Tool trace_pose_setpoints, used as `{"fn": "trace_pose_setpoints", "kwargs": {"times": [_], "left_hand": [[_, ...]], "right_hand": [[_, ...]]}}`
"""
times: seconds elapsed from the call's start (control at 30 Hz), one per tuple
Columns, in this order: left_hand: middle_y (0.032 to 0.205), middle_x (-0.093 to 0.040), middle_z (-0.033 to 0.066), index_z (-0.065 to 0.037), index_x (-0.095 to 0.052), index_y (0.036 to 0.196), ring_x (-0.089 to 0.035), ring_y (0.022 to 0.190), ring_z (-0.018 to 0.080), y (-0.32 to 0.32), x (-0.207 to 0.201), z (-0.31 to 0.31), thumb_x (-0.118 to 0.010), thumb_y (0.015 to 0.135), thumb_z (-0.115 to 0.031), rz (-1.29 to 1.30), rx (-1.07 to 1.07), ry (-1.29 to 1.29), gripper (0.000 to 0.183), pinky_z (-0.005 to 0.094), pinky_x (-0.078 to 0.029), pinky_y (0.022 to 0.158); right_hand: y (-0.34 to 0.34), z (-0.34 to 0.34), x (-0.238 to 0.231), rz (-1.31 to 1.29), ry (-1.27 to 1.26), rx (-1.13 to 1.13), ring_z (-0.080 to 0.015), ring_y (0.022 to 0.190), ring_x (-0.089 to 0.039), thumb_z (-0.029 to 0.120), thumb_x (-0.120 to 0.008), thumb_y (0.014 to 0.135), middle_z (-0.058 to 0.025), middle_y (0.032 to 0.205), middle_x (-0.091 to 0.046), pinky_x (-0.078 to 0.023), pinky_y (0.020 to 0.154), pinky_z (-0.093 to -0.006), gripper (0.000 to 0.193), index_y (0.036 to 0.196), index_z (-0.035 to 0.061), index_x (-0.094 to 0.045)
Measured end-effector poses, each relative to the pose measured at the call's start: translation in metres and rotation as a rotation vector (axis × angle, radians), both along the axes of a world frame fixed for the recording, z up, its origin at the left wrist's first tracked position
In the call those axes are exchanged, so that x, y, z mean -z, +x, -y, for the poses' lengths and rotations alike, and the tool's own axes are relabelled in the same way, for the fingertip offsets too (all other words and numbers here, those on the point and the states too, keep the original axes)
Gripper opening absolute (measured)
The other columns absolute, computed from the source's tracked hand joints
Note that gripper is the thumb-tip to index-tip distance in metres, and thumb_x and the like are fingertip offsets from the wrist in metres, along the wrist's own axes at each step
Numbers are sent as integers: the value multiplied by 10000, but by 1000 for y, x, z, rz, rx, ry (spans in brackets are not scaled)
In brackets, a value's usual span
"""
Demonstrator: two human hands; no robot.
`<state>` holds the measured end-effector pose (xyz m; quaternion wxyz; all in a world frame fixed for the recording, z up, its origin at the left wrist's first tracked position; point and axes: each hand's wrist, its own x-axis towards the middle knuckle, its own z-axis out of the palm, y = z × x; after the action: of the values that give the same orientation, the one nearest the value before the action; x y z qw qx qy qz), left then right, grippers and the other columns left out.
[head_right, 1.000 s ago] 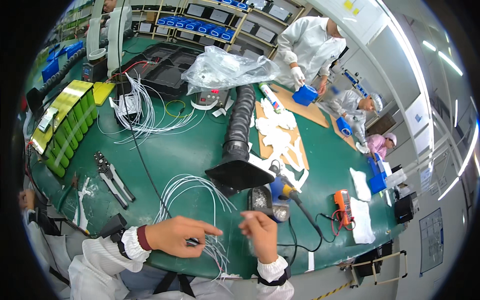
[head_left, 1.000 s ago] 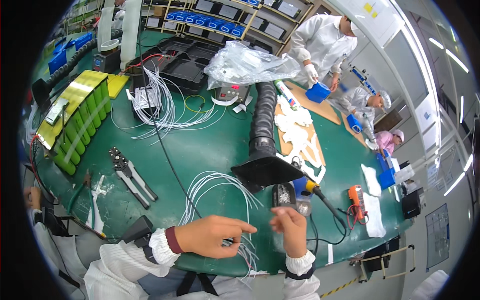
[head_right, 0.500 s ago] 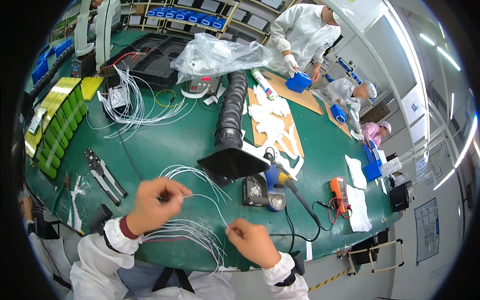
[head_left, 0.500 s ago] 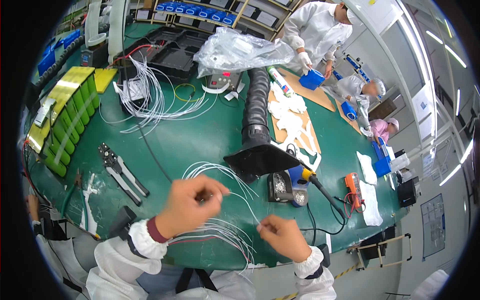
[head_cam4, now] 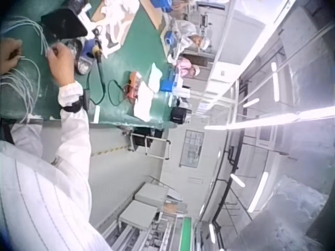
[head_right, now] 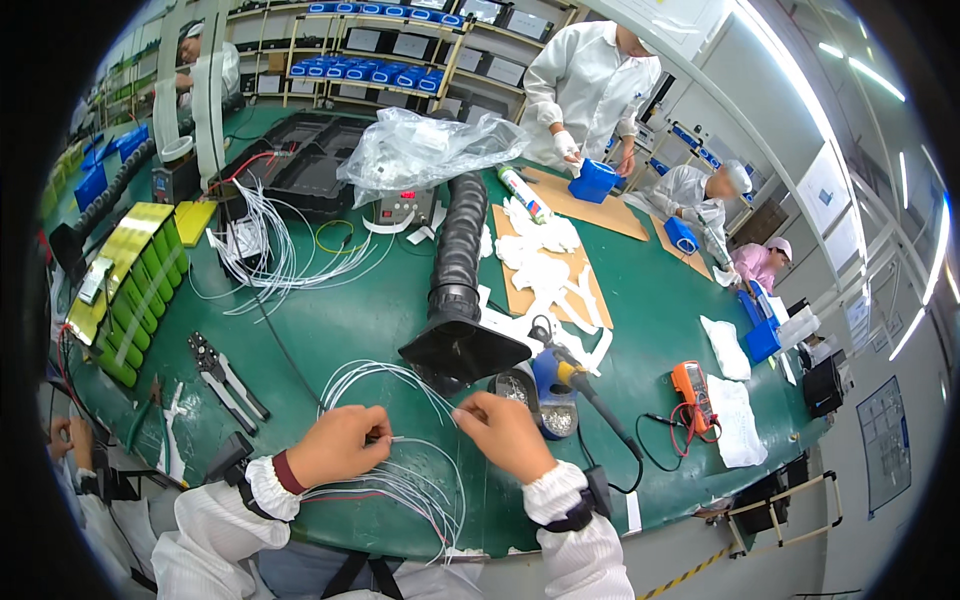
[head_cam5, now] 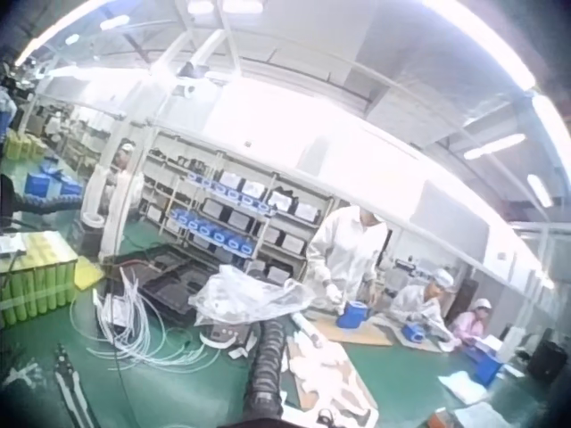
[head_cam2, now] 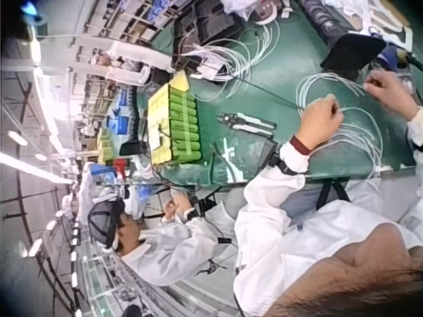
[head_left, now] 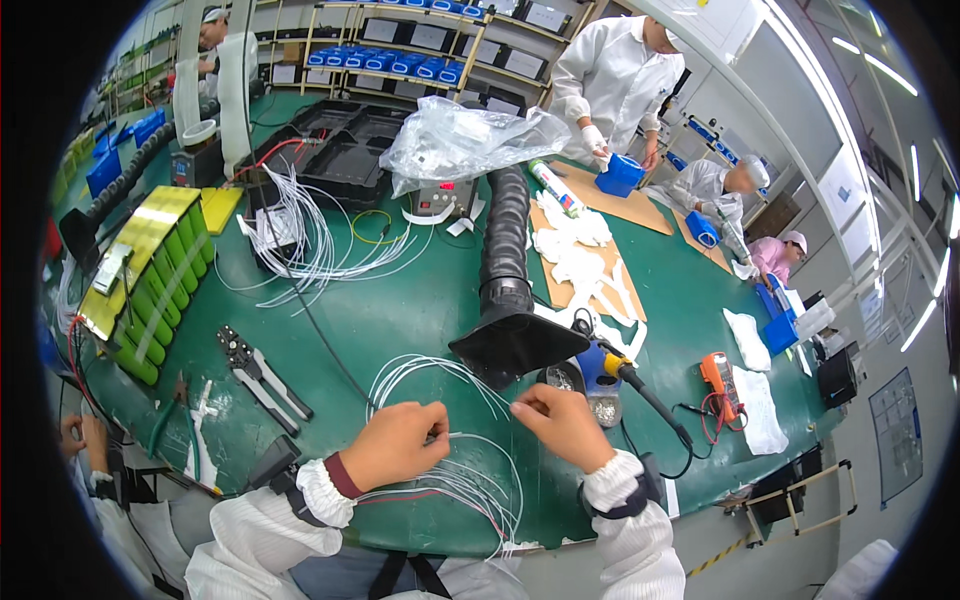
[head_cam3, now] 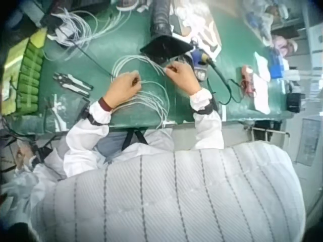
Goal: Soldering electronic wires onto components at a factory workbench.
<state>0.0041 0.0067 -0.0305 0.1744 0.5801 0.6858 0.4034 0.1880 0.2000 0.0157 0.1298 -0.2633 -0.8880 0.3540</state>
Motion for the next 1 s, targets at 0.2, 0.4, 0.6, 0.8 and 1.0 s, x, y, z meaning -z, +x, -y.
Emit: {"fn": "trace_pose_setpoints", "kwargs": {"times": [0.2, 0.4, 0.6, 0.8, 1.0], "left_hand": [[812, -718, 161, -6, -636, 922, -723, 753, 314, -1, -5, -5, -682, 883, -141, 123, 121, -26, 148, 384, -561, 703], [781, -726, 150, -5, -634, 939, -729, 699, 287, -5, -6, -2, -690, 889, -126, 150, 89, -21, 142, 355, -562, 656], [772, -723, 123, 9, -615, 953, -724, 700, 199, -7, -7, -4, -654, 927, -84, 210, -93, 52, 104, 325, -550, 646], [775, -685, 37, -10, -586, 973, -569, 653, 65, -19, -13, -4, -580, 988, -48, 410, -413, 250, 41, 234, -443, 592], [794, -684, 55, -6, -566, 1002, -553, 641, 55, -19, -23, -6, -559, 1007, -62, 534, -431, 342, 57, 215, -439, 582]], "right_hand": [[-46, -8, 34, -166, 260, -10, -308, 769, -706, 155, -701, 897, -162, 854, -714, -547, 709, -393, 178, 976, -2, -731], [-29, -3, 26, -9, 193, 81, -352, 770, -698, 164, -687, 893, -161, 860, -712, -541, 676, -434, 149, 929, 27, -733], [-27, 7, 29, -234, 290, 152, -338, 760, -690, 134, -703, 880, -144, 861, -712, -544, 688, -417, 115, 912, 26, -731], [-40, 9, 49, -263, 556, 36, -310, 813, -644, 117, -733, 832, -106, 818, -631, -533, 733, -420, 72, 862, 58, -706], [-51, 2, 69, -187, 696, 11, -297, 808, -632, 142, -739, 843, -99, 826, -608, -523, 726, -413, 111, 837, 54, -671]]}}
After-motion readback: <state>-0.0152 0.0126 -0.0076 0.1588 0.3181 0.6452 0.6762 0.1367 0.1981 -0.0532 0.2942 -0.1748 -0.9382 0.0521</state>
